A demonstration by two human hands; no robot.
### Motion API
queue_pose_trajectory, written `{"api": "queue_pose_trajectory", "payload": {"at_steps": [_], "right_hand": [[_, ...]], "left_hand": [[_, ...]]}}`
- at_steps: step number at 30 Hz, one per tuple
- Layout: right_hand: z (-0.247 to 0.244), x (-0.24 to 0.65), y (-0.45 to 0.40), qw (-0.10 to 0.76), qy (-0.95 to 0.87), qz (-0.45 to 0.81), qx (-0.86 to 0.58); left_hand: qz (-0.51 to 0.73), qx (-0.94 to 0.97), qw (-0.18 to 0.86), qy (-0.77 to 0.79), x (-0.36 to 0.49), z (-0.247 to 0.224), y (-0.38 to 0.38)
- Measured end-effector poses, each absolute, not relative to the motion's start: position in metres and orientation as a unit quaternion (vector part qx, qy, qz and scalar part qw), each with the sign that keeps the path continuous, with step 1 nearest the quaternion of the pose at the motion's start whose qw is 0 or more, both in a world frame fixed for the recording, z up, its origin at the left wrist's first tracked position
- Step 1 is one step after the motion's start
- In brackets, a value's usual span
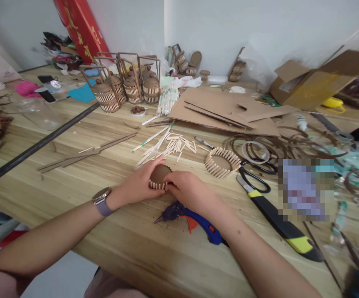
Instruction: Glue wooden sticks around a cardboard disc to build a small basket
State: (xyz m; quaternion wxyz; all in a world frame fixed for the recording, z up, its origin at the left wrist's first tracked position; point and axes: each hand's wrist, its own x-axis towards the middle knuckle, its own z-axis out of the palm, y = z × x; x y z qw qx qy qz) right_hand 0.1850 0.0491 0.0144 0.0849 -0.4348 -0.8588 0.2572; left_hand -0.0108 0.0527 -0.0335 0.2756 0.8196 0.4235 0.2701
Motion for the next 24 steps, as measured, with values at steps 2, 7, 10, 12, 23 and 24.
{"api": "queue_pose_trajectory", "payload": {"at_steps": [2,7,10,12,23,24], "right_hand": [[0.013,0.185,0.049,0.084,-0.866,0.248,-0.427],[0.006,0.185,0.050,0.099,-0.868,0.243,-0.422],[0.004,0.185,0.051,0.102,-0.866,0.247,-0.423],[0.004,0.185,0.050,0.104,-0.867,0.249,-0.419],[0.003,0.187,0.052,0.100,-0.877,0.234,-0.407],[0.003,0.187,0.052,0.097,-0.879,0.232,-0.404]], "left_hand": [[0.270,0.819,0.277,0.423,-0.011,-0.034,0.053],[0.273,0.819,0.278,0.421,-0.010,-0.036,0.054],[0.274,0.818,0.281,0.421,-0.010,-0.036,0.054],[0.275,0.816,0.283,0.422,-0.010,-0.035,0.054],[0.265,0.823,0.274,0.421,-0.011,-0.035,0.055],[0.263,0.824,0.273,0.422,-0.011,-0.034,0.055]]}}
